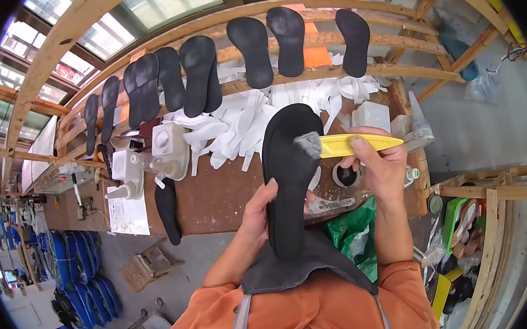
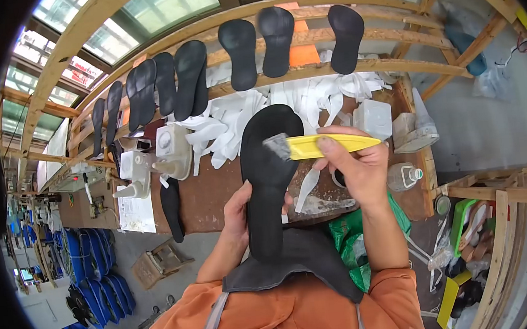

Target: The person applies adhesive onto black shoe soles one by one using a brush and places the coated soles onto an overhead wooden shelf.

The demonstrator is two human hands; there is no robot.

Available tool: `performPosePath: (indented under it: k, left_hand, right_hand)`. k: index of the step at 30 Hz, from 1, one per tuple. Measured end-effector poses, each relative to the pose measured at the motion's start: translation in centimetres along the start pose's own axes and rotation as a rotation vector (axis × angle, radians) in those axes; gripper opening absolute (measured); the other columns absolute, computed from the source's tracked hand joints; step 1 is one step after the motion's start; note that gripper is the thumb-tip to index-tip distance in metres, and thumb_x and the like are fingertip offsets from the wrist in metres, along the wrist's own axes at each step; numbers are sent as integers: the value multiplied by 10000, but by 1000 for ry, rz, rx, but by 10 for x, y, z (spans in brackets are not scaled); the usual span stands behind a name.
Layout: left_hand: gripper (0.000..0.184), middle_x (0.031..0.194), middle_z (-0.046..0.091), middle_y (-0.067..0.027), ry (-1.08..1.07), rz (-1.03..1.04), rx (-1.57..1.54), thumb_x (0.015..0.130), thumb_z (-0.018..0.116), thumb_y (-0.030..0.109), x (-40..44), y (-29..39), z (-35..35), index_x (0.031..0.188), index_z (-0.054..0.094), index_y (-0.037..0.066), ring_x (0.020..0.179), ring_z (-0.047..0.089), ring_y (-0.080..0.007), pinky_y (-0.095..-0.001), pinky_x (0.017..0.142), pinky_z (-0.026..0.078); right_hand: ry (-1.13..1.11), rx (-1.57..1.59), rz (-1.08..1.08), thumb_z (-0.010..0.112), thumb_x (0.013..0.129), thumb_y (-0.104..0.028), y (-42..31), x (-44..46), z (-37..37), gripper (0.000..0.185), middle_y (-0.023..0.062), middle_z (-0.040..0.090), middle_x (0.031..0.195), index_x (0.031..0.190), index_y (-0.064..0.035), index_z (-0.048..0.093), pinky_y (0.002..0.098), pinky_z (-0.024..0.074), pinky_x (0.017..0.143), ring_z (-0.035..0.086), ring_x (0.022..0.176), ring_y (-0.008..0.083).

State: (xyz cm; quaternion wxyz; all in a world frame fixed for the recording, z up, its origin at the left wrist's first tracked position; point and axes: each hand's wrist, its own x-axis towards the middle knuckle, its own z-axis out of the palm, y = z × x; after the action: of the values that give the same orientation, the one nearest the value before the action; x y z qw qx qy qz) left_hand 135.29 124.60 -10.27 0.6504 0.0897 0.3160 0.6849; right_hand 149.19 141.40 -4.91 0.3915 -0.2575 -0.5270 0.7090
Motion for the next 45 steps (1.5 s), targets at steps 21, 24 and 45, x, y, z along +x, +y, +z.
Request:
performPosePath:
  k: [21,24,45]
  left_hand:
    - [623,951,590,-274,-254,161,-118,830,535,358,-10,-14,25,1266,407,-68,815,589,-322,-375,706,472]
    - [617,953,591,-272,-302,175,-83,826,544,350,-11,-14,26,1256,417,-73,824,591,-327,-374,710,473]
    - [721,1157,584,-193,-175,294,-126,907,339,583,-36,-15,32,1369,345,29,978,616,-277,-357,828,501]
  right_hand:
    - [337,55,-361,628,808,-62,-38,-6,-15,195,131,640,777,958,61,643,197,395,377,497,402,124]
    - [355,16,-301,618,811,-53,-40,-4,-10,191,130,638,774,962,61,642,198,396,376,498,398,125]
    - [-327,-814,-1081,733,682,-67,-40,-55,49,205,103,679,935,884,-54,701,257,433,567,569,634,138]
